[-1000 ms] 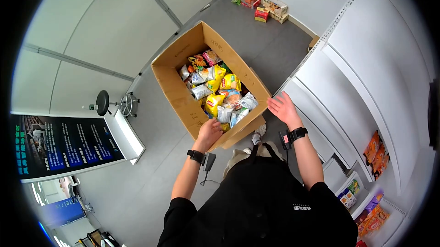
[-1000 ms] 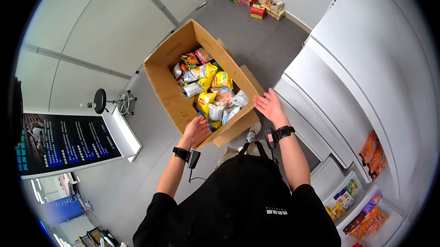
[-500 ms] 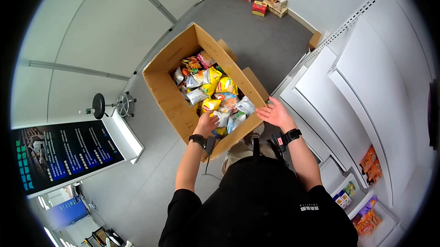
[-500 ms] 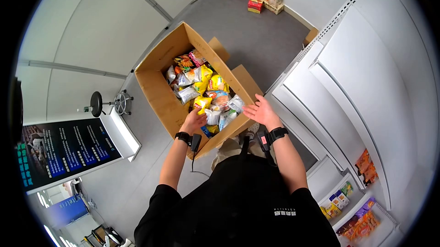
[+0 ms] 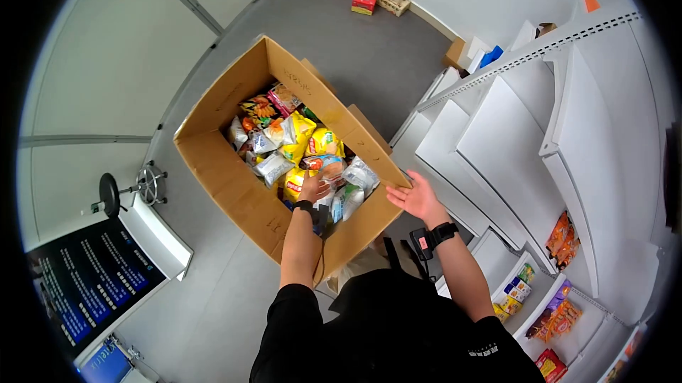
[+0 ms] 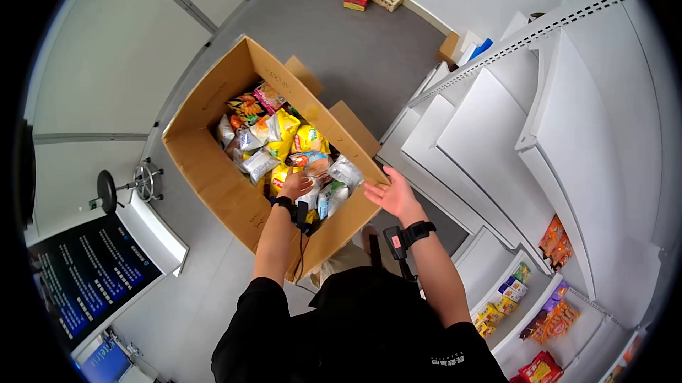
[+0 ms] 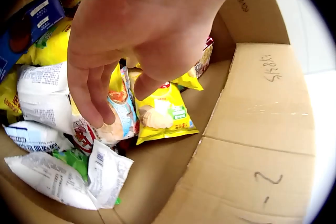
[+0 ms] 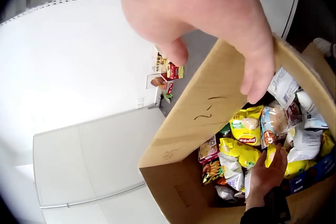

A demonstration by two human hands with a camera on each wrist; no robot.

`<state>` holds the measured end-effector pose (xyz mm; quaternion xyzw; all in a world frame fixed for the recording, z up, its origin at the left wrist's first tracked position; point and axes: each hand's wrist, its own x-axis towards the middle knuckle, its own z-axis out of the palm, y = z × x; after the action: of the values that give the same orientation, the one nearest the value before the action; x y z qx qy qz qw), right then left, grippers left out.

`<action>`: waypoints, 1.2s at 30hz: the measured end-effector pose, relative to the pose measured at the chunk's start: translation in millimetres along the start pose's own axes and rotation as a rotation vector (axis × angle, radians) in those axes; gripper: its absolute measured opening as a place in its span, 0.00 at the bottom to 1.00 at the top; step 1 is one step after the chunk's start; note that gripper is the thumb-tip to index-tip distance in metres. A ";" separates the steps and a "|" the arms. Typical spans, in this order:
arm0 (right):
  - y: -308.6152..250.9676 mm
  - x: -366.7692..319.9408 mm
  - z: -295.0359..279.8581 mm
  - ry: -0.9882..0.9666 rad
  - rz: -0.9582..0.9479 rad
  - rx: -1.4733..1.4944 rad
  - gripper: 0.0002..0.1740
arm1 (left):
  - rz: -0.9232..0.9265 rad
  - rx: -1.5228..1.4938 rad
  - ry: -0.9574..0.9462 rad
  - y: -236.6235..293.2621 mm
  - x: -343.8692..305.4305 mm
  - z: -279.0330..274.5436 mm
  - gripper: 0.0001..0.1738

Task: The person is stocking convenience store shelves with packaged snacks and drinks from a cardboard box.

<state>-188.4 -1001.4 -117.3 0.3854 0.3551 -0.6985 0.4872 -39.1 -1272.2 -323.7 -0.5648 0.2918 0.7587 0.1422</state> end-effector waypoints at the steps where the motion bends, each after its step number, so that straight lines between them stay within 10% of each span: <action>1: 3.4 2.2 -2.5 -0.023 -0.023 -0.020 0.34 | 0.014 0.055 0.004 1.0 7.2 -2.9 0.25; 3: 6.9 3.5 -6.6 -0.039 -0.049 -0.036 0.33 | 0.051 0.137 -0.007 1.2 14.8 -7.3 0.20; 4: 7.7 1.6 -5.3 -0.038 -0.052 -0.033 0.33 | 0.002 0.147 -0.102 5.8 26.0 -16.4 0.43; 9: 14.3 -7.3 1.1 -0.019 -0.107 -0.038 0.33 | 0.086 0.509 0.075 3.7 41.6 -19.4 0.31; 12: 21.6 -20.2 2.2 0.008 -0.139 -0.040 0.34 | 0.492 1.332 0.397 -13.2 71.2 -42.6 0.20; 18: 32.6 -48.6 3.1 -0.036 -0.214 -0.097 0.33 | 0.475 1.131 0.579 17.4 -8.8 -22.0 0.14; 27: 49.9 -74.6 0.0 -0.106 -0.293 -0.174 0.31 | 0.598 0.187 -0.124 45.9 -124.7 -2.5 0.10; 36: 76.2 -113.9 45.5 -0.152 -0.610 -0.724 0.48 | 0.646 0.341 -0.359 53.5 -294.0 70.4 0.10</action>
<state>-98.5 -1015.6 -5.2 0.0171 0.6360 -0.6672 0.3874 -28.2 -1238.5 -18.8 -0.2712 0.5465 0.7915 0.0370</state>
